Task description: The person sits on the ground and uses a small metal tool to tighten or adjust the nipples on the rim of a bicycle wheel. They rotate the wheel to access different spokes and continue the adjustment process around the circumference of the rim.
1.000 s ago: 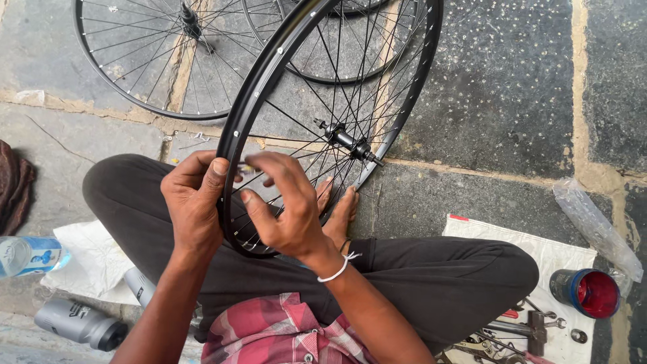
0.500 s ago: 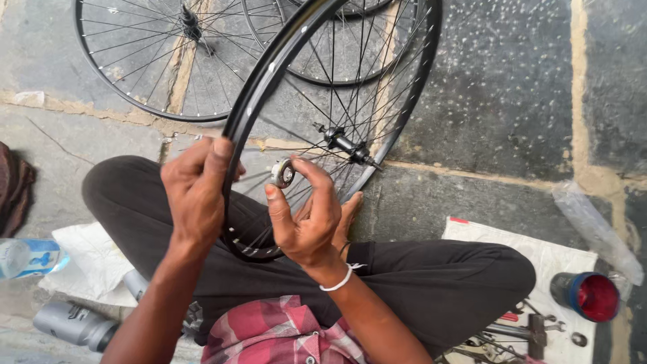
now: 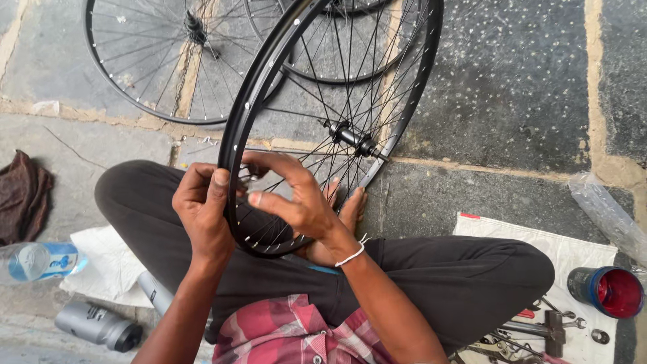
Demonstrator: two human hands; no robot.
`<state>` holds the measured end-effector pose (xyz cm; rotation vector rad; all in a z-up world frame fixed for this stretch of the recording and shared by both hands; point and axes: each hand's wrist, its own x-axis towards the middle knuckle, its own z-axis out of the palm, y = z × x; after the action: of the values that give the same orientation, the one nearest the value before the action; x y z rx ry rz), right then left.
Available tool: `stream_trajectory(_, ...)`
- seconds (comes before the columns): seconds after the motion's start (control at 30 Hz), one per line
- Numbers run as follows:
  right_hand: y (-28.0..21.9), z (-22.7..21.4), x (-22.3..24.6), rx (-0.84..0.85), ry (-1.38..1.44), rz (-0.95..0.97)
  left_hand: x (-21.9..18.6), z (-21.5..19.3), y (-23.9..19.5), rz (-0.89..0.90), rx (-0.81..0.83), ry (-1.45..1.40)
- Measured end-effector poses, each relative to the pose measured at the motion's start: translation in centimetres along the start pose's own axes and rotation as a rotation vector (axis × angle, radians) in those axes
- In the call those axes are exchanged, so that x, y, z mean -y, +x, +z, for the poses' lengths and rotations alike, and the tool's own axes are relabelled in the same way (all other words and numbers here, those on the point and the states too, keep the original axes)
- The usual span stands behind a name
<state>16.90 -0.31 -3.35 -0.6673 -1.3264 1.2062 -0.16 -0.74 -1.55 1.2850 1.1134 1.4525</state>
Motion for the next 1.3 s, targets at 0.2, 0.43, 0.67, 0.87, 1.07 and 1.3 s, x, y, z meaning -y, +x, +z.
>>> stream_trajectory(0.2, -0.9, 1.5, -0.3, -0.185, -0.108, -0.046, -1.1, 0.4, 0.2, 0.000, 0.031, -0.020)
stream_trajectory(0.43, 0.3, 2.6, 1.9, -0.188, -0.354, -0.076, -0.1, 0.3, -0.4, -0.016, -0.038, -0.034)
stream_trajectory(0.67, -1.1, 4.2, 0.6, -0.381, -0.653, -0.368, -3.9, 1.9, 1.1, 0.114, 0.071, 0.139)
stream_trajectory(0.87, -1.9, 4.0, 0.2, -0.546, -0.529, -0.289, -4.6, 2.8, 5.1, 0.011, 0.153, 0.157)
stream_trajectory(1.07, -3.7, 1.5, 1.5, -0.534, -0.853, -0.156, -2.4, 0.8, 1.7, 0.060, 0.035, 0.348)
stream_trajectory(1.3, -2.2, 1.0, 2.5, -0.082, -0.316, 0.052, -0.7, 0.0, -0.4, -0.057, -0.032, 0.022)
